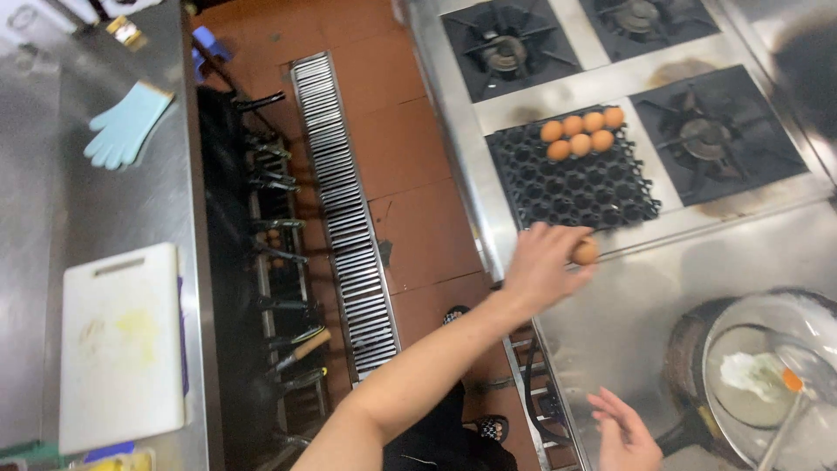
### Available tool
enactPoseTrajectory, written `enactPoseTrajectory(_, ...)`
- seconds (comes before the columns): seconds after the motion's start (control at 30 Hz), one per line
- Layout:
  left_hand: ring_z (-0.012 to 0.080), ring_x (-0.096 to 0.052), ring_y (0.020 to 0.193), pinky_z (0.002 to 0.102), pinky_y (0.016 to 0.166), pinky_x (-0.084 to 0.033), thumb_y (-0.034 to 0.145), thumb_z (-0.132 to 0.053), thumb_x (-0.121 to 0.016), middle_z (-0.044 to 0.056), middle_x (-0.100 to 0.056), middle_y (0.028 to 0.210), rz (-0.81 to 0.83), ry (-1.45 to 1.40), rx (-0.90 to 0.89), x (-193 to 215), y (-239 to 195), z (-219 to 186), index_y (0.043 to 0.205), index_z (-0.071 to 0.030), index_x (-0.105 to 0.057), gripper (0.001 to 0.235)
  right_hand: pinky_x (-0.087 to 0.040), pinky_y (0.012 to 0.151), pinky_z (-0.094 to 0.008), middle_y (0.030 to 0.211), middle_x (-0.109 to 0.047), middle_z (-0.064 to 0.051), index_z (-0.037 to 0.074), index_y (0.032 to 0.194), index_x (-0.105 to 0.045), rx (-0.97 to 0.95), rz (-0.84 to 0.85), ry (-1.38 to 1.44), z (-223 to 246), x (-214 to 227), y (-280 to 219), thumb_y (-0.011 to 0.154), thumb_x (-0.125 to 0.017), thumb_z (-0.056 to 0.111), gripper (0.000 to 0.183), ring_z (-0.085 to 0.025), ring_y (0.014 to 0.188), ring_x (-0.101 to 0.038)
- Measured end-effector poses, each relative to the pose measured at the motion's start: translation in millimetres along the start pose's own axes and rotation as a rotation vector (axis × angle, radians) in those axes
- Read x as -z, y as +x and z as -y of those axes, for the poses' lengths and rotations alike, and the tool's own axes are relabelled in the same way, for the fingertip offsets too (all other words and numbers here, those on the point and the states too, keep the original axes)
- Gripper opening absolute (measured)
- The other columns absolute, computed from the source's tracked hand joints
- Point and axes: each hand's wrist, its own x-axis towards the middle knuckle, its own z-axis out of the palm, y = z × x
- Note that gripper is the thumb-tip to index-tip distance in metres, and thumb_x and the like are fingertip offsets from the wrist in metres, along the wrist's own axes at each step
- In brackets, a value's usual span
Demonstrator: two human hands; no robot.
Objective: The person mixes rice and egg yolks in a metal bowl using a gloved hand. They then crack two eggs into a frying pan and scramble them with a ladle over a gas burner.
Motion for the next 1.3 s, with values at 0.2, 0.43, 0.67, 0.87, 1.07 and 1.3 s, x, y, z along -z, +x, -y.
enactPoseTrajectory(0.2, 0.0281, -0.060, 0.105, 0.045, 0.089, -0.045, 0.087, -0.041, -0.074, 0.004, -0.075, 0.117, -0.046, 0.372, 0.452, 134, -100, 217, 0.128, -0.018, -0.068, 0.048, -0.050, 0.089, -0.028, 0.110, -0.084, -0.007, 0.007, 0.119, -0.079, -0.247, 0.423, -0.174, 135, -127, -9, 0.094, -0.049, -0.001, 0.040, -0.016, 0.096, -0.069)
enactPoseTrajectory(0.43, 0.0300, -0.056, 0.097, 0.045, 0.079, -0.043, 0.084, -0.031, -0.078, 0.005, -0.073, 0.111, -0.292, 0.538, 0.648, 196, -202, 431, 0.127, -0.013, -0.068, 0.048, -0.042, 0.071, -0.025, 0.104, -0.087, 0.000, 0.016, 0.117, -0.081, -0.227, 0.601, -0.405, 87, -312, 32, 0.089, -0.056, 0.006, 0.039, -0.012, 0.068, -0.056)
enactPoseTrajectory(0.67, 0.0262, -0.055, 0.097, 0.040, 0.079, -0.042, 0.088, -0.029, -0.078, 0.006, -0.070, 0.118, -0.248, 0.499, 0.776, 193, -233, 544, 0.133, -0.012, -0.066, 0.049, -0.050, 0.077, -0.025, 0.099, -0.086, -0.011, 0.009, 0.117, -0.080, -0.499, 0.641, -0.446, -7, -466, 73, 0.093, -0.057, 0.008, 0.033, -0.015, 0.076, -0.069)
enactPoseTrajectory(0.87, 0.0244, -0.055, 0.096, 0.039, 0.078, -0.041, 0.090, -0.029, -0.078, 0.002, -0.070, 0.124, -0.194, 0.434, 0.753, 160, -223, 594, 0.132, -0.013, -0.065, 0.047, -0.047, 0.101, -0.023, 0.097, -0.087, -0.001, 0.010, 0.101, -0.087, -0.457, 0.534, -0.558, -118, -460, 72, 0.087, -0.069, 0.015, 0.024, -0.011, 0.101, -0.075)
enactPoseTrajectory(1.07, 0.0263, -0.054, 0.088, 0.042, 0.073, -0.043, 0.089, -0.027, -0.084, 0.003, -0.070, 0.114, -0.155, 0.515, 0.542, 131, -193, 620, 0.130, -0.011, -0.066, 0.047, -0.056, 0.087, -0.034, 0.106, -0.085, -0.013, 0.011, 0.122, -0.078, -0.790, 0.411, -0.678, -129, -402, 41, 0.092, -0.056, 0.024, 0.039, -0.026, 0.093, -0.081)
enactPoseTrajectory(1.3, 0.0250, -0.053, 0.085, 0.040, 0.071, -0.040, 0.089, -0.029, -0.085, 0.002, -0.071, 0.119, -0.152, 0.514, 0.356, 107, -170, 556, 0.128, -0.012, -0.068, 0.046, -0.048, 0.109, -0.043, 0.128, -0.080, -0.006, 0.021, 0.133, -0.073, -0.937, 0.314, -0.978, -223, -258, -26, 0.087, -0.052, 0.034, 0.052, -0.035, 0.122, -0.071)
